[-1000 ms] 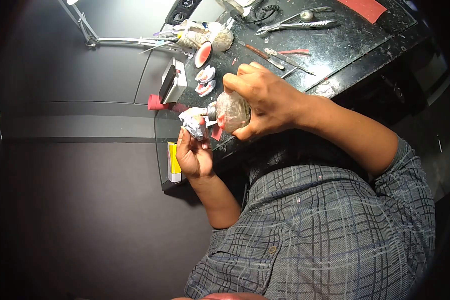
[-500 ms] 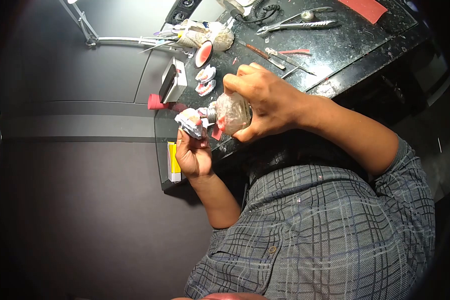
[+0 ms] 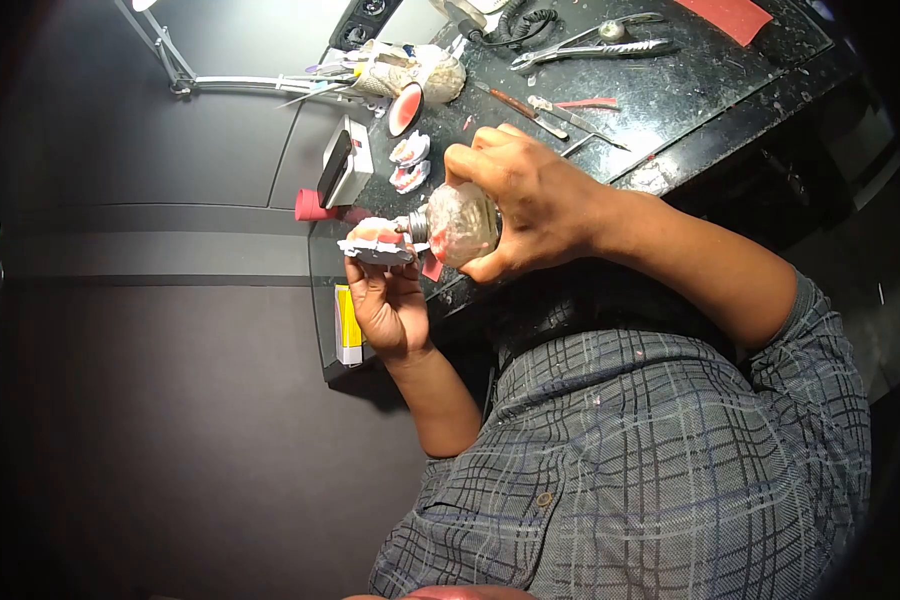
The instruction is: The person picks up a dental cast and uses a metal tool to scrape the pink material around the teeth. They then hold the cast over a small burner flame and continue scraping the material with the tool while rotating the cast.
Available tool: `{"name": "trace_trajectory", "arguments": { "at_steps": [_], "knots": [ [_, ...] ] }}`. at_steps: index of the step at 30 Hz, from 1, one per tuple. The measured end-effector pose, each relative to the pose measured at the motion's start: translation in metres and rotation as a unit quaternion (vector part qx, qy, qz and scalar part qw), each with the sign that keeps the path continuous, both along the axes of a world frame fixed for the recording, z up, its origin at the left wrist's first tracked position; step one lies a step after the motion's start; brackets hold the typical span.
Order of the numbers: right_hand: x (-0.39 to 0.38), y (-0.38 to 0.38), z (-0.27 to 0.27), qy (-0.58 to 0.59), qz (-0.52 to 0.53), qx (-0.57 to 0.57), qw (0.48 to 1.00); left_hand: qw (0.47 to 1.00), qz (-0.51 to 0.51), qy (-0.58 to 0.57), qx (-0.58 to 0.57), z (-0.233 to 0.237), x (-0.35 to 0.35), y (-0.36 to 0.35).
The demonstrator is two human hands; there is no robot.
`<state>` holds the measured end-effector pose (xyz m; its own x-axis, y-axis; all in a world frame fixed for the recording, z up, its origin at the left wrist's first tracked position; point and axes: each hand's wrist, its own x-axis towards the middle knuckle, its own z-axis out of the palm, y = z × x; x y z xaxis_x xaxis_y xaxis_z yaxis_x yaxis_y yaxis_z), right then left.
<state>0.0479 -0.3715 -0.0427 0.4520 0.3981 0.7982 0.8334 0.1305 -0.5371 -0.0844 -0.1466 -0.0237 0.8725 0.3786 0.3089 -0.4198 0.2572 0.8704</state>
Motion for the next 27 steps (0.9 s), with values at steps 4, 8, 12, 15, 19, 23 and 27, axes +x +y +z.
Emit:
{"name": "trace_trajectory", "arguments": {
  "at_steps": [4, 8, 12, 15, 19, 23, 27],
  "knots": [
    [-0.0011, 0.0006, 0.0003, -0.001, 0.012, -0.011, 1.000, 1.000, -0.009, -0.003, 0.003, 0.0020, 0.0000, -0.0031],
    [0.0001, 0.0003, -0.0003, 0.002, -0.004, -0.006, 1.000, 1.000, -0.013, -0.001, 0.003, 0.0024, -0.0011, -0.0043],
    [-0.0004, 0.0001, 0.0006, 0.005, -0.012, 0.002, 1.000, 1.000, 0.009, 0.003, -0.004, 0.0014, -0.0013, -0.0043],
    [-0.0009, -0.0001, 0.0007, 0.008, 0.001, -0.013, 1.000, 1.000, 0.004, 0.006, -0.004, 0.0009, -0.0019, -0.0020],
    [-0.0010, -0.0004, 0.0012, -0.002, 0.017, -0.009, 1.000, 1.000, 0.012, 0.003, -0.010, 0.0007, -0.0021, -0.0034],
    [0.0003, -0.0005, 0.0015, 0.007, -0.017, 0.018, 1.000, 1.000, 0.015, 0.001, -0.005, -0.0002, -0.0037, -0.0009],
    [0.0005, -0.0011, 0.0030, 0.041, -0.058, 0.029, 0.997, 0.999, 0.031, -0.024, 0.027, -0.0050, -0.0060, 0.0032]
  ]
}}
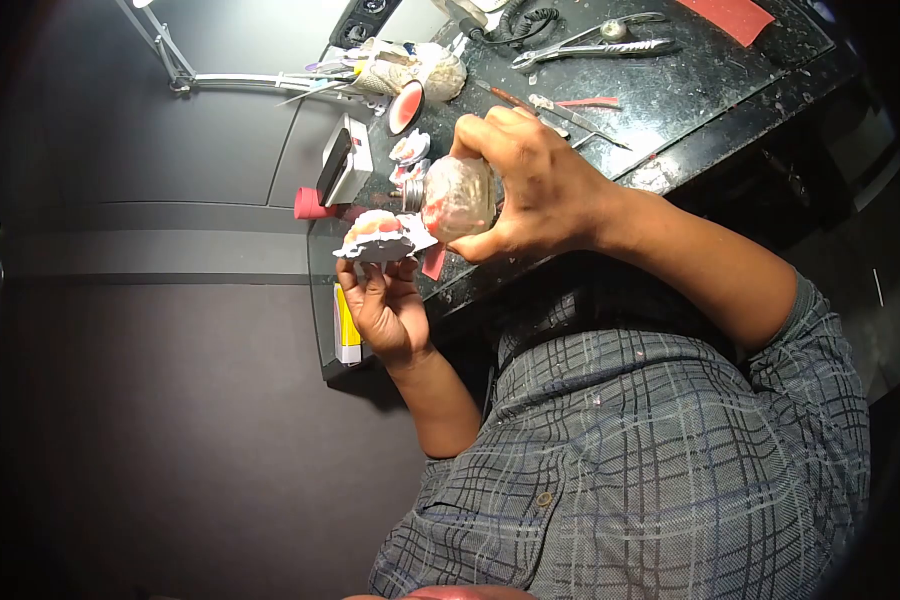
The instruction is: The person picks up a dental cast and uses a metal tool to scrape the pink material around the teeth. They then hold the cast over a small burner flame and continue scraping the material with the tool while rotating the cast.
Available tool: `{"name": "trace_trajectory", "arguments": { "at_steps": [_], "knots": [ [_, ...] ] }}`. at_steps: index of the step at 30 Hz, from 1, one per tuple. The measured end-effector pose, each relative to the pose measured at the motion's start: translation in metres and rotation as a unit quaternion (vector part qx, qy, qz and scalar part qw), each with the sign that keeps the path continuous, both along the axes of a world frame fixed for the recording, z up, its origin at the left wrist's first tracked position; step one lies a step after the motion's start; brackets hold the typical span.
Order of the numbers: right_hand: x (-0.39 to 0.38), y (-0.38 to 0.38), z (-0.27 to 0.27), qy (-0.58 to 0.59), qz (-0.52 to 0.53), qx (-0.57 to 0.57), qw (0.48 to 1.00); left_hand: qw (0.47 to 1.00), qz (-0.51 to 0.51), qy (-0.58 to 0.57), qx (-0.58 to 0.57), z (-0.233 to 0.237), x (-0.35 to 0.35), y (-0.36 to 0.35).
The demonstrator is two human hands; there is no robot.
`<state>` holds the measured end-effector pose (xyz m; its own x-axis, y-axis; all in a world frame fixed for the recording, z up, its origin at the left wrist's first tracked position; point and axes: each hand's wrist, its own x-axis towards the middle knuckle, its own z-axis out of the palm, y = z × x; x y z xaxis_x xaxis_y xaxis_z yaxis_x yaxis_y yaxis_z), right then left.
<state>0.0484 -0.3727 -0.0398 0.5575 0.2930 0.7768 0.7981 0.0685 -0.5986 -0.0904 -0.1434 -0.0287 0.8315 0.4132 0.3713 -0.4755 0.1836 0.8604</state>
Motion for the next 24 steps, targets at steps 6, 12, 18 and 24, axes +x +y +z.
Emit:
{"name": "trace_trajectory", "arguments": {
  "at_steps": [6, 12, 18, 24],
  "knots": [
    [-0.001, 0.002, -0.002, -0.020, 0.011, -0.012, 1.000, 0.999, 0.021, -0.028, 0.026, 0.004, 0.002, -0.012],
    [-0.002, 0.002, -0.003, -0.027, 0.052, -0.045, 0.997, 0.998, 0.014, -0.034, 0.048, 0.006, 0.003, -0.015],
    [-0.001, 0.002, -0.003, -0.024, 0.033, -0.024, 0.999, 0.998, 0.005, -0.035, 0.055, 0.008, 0.003, -0.017],
    [-0.001, 0.002, -0.003, -0.021, 0.037, -0.027, 0.999, 0.998, 0.019, -0.034, 0.053, 0.007, 0.003, -0.017]
  ]
}}
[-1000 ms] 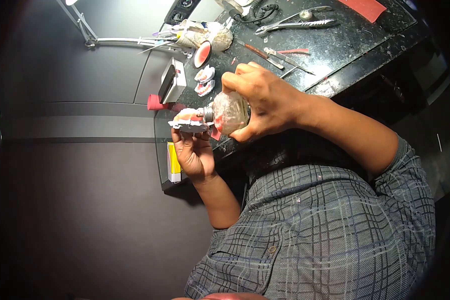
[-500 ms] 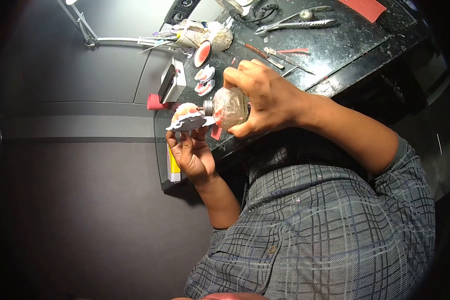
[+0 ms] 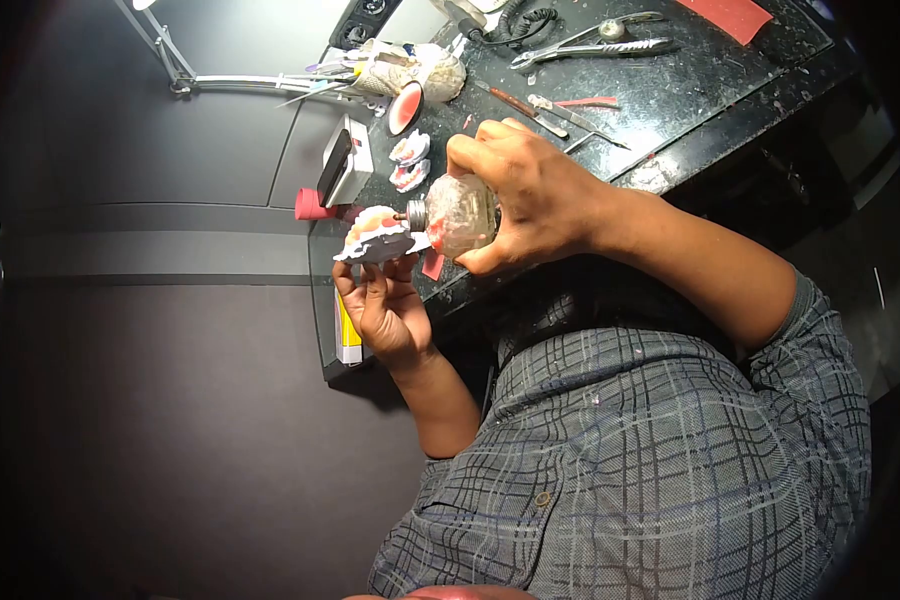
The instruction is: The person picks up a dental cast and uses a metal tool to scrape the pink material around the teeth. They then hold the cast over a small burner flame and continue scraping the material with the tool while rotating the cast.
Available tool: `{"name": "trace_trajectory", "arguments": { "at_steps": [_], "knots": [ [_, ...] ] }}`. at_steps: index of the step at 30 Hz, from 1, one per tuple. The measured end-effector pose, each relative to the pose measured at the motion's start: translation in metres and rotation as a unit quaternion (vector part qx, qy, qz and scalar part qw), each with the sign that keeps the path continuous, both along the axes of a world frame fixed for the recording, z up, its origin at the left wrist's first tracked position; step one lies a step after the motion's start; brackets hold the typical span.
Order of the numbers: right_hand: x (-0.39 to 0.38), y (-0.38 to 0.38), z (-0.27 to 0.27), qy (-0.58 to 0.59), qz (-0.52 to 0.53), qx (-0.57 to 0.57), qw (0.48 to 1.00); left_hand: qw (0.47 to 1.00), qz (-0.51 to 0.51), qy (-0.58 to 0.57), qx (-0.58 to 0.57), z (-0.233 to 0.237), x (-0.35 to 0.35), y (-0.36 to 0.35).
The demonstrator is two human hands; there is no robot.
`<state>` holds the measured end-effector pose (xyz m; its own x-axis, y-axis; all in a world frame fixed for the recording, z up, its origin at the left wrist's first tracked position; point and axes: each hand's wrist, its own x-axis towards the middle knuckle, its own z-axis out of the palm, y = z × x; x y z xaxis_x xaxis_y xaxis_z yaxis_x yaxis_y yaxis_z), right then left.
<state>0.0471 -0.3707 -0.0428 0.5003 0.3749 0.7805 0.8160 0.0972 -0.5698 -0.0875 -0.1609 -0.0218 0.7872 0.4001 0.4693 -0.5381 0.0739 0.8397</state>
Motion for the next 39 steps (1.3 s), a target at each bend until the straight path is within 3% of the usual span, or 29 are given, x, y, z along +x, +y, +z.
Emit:
{"name": "trace_trajectory", "arguments": {
  "at_steps": [11, 13, 15, 20, 34, 39],
  "knots": [
    [0.001, 0.000, -0.002, 0.007, -0.029, -0.017, 0.999, 0.998, -0.007, 0.048, -0.044, 0.005, -0.002, 0.012],
    [0.001, 0.000, -0.001, 0.010, -0.044, -0.013, 0.999, 0.982, -0.059, 0.090, -0.154, 0.008, -0.002, 0.018],
    [0.000, -0.003, 0.004, 0.032, -0.073, 0.011, 0.997, 0.979, -0.040, 0.105, -0.168, 0.006, -0.003, 0.019],
    [0.002, -0.002, 0.006, 0.026, -0.074, 0.067, 0.995, 0.963, -0.115, 0.114, -0.217, 0.003, -0.003, 0.023],
    [0.000, -0.001, 0.002, -0.024, 0.056, 0.011, 0.998, 0.948, -0.169, 0.110, -0.247, 0.001, -0.002, 0.018],
    [0.000, -0.002, 0.003, -0.024, 0.054, -0.007, 0.998, 0.948, -0.163, 0.107, -0.250, 0.002, -0.002, 0.015]
  ]
}}
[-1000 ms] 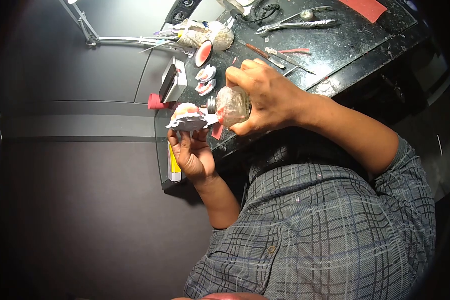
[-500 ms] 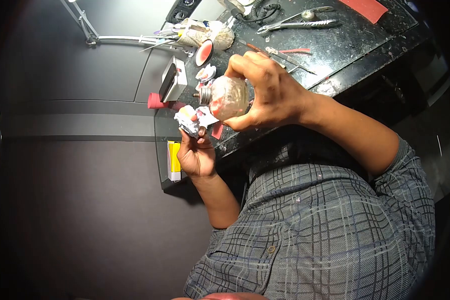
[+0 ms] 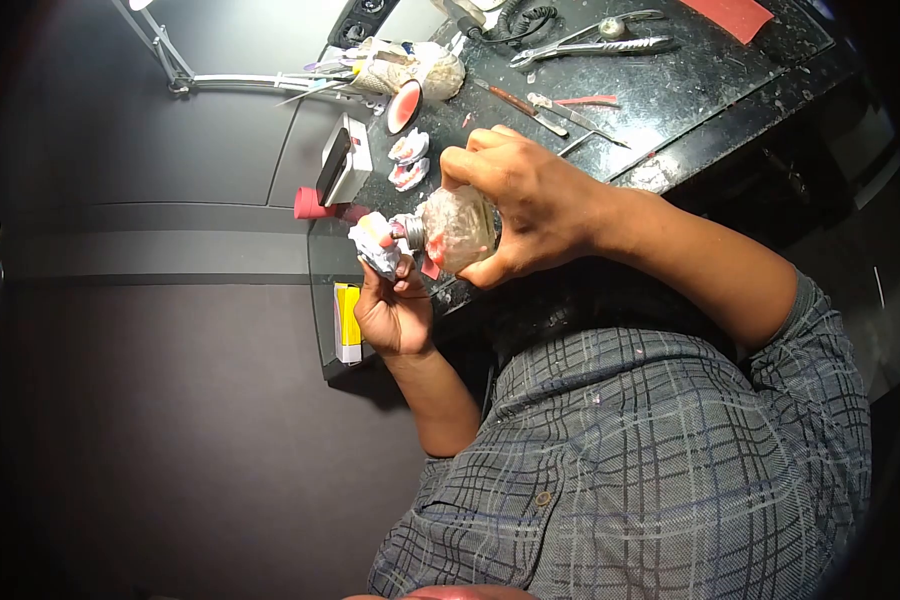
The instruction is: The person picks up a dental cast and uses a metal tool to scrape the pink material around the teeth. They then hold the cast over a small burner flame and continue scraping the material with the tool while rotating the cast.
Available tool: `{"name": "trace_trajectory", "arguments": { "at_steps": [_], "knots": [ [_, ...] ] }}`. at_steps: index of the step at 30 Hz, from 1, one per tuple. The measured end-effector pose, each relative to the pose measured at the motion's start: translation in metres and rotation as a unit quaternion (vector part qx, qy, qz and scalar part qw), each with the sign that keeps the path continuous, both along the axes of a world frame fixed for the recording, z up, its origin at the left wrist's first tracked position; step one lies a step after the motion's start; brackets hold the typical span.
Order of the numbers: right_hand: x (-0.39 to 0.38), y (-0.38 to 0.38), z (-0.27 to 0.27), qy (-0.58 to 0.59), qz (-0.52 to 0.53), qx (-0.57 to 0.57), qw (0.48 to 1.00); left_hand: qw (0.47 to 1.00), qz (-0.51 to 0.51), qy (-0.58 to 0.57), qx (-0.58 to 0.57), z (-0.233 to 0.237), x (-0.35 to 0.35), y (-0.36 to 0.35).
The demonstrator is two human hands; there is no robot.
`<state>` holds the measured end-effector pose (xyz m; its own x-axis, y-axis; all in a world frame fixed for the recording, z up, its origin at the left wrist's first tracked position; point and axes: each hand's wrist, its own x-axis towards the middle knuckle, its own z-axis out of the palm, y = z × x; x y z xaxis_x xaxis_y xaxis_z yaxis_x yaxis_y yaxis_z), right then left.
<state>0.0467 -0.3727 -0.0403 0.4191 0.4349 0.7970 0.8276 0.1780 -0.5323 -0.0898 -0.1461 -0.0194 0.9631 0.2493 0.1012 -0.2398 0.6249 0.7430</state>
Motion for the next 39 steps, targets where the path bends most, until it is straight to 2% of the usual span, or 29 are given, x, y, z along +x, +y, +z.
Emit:
{"name": "trace_trajectory", "arguments": {
  "at_steps": [5, 12, 17, 20, 25, 31, 39],
  "knots": [
    [0.001, 0.001, -0.002, 0.008, -0.019, 0.023, 1.000, 1.000, 0.006, 0.010, 0.008, -0.003, 0.000, 0.003],
    [0.000, -0.001, 0.001, 0.007, 0.021, 0.005, 1.000, 1.000, 0.010, 0.007, 0.006, -0.004, -0.001, 0.006],
    [0.002, 0.000, 0.000, 0.004, 0.006, 0.036, 0.999, 0.999, -0.029, 0.004, -0.019, -0.004, -0.004, 0.015],
    [0.001, 0.000, 0.000, 0.012, -0.004, 0.010, 1.000, 0.999, -0.032, 0.007, -0.029, -0.006, -0.005, 0.018],
    [0.000, -0.001, 0.001, 0.009, 0.042, -0.015, 0.999, 0.999, -0.026, 0.011, -0.037, -0.005, -0.005, 0.015],
    [0.002, 0.001, -0.003, 0.013, -0.002, 0.014, 1.000, 0.999, -0.028, 0.016, -0.036, -0.004, -0.005, 0.013],
    [0.000, -0.001, 0.001, 0.005, 0.028, -0.012, 1.000, 0.999, -0.018, 0.020, -0.040, -0.004, -0.005, 0.013]
  ]
}}
